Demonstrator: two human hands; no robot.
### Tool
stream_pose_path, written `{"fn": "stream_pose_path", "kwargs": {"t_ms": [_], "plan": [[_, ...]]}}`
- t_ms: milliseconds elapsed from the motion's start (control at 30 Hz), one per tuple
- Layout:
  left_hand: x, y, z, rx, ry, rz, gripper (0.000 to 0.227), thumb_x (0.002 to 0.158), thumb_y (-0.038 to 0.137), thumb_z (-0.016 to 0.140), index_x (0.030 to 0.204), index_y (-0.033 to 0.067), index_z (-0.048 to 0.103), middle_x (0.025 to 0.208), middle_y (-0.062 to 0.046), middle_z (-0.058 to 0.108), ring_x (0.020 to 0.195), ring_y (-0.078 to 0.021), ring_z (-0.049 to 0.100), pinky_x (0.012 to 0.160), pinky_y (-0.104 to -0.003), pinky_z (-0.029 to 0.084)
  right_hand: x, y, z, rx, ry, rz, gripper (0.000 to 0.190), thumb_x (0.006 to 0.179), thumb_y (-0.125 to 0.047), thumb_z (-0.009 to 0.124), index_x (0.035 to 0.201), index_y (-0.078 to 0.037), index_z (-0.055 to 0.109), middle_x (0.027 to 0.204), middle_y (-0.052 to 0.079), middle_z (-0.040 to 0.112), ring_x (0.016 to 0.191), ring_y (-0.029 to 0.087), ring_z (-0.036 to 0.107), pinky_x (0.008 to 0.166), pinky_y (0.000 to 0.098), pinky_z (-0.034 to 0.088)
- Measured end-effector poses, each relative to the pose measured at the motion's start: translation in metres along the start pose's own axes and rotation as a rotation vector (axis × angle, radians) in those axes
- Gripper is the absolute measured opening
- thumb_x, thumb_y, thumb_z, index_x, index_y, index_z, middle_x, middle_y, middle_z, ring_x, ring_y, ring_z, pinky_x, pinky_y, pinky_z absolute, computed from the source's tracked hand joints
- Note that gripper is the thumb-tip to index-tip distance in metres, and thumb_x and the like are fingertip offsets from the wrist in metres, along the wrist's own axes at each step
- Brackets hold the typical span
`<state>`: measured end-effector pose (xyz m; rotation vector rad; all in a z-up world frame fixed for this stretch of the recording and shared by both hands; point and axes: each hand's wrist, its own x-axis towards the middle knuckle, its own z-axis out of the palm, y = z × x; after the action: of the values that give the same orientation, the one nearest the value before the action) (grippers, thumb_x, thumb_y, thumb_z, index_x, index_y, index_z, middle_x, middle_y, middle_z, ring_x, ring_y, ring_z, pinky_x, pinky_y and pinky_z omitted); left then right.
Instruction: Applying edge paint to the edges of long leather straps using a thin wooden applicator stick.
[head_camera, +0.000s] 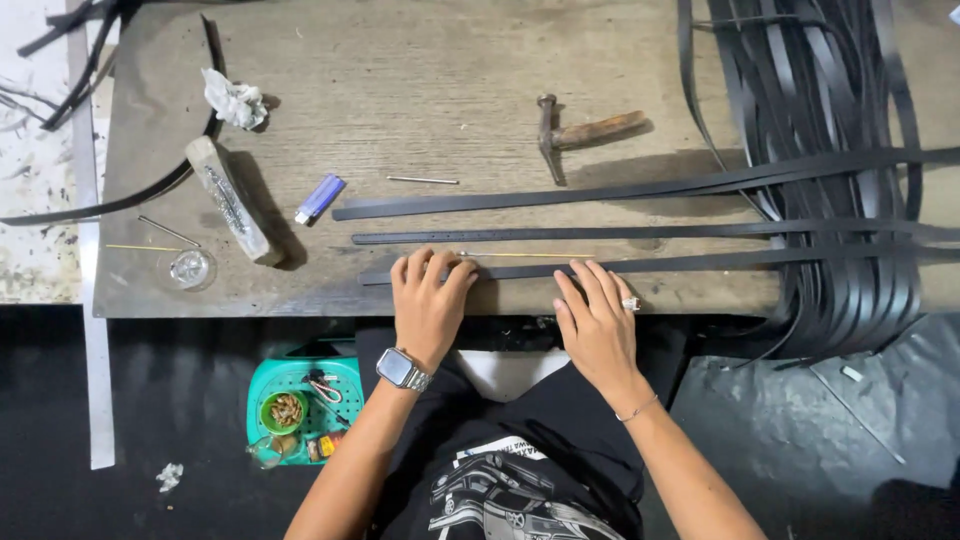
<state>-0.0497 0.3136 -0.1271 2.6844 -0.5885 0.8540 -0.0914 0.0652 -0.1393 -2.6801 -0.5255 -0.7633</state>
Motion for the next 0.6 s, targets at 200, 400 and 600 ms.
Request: {"fn": "stream_pose_path", "kwargs": {"t_ms": [200,400,600], "plan": [[-0.023,-0.032,0.003,-0.094,0.003,-0.059,0.011,0.096,0.027,0.076,0.101,0.0185,0.071,0.095,0.001,0.063,0.098,-0.0224,0.062,0.088,-0.036,0.048,0.015,-0.013,0.005,0.057,-0.016,-0.074,0.026,0.098,-0.005,0.067,0.122,-0.007,0.075,0.126,0.014,0.071,0.121,0.034,0.067,0.105,0.0474,0.051],[0.009,-0.021,-0.041,-0.268,-0.061,-0.158,0.006,0.095,0.005,0.075,0.092,0.0001,0.073,0.083,-0.010,0.065,0.091,-0.0294,0.065,0.086,-0.038,0.050,0.031,0.042,0.034,0.081,0.075,0.006,0.017,0.104,-0.007,0.065,0.114,-0.007,0.079,0.111,0.008,0.073,0.109,0.028,0.070,0.095,0.0400,0.054],[-0.026,-0.038,0.012,-0.278,-0.015,-0.078,0.006,0.096,0.021,0.075,0.102,0.0191,0.075,0.091,0.003,0.065,0.099,-0.0223,0.064,0.088,-0.035,0.050,0.064,0.084,0.059,0.076,-0.232,-0.086,0.016,0.096,-0.025,0.076,0.108,-0.014,0.076,0.105,0.002,0.068,0.102,0.023,0.064,0.088,0.0378,0.049]]}}
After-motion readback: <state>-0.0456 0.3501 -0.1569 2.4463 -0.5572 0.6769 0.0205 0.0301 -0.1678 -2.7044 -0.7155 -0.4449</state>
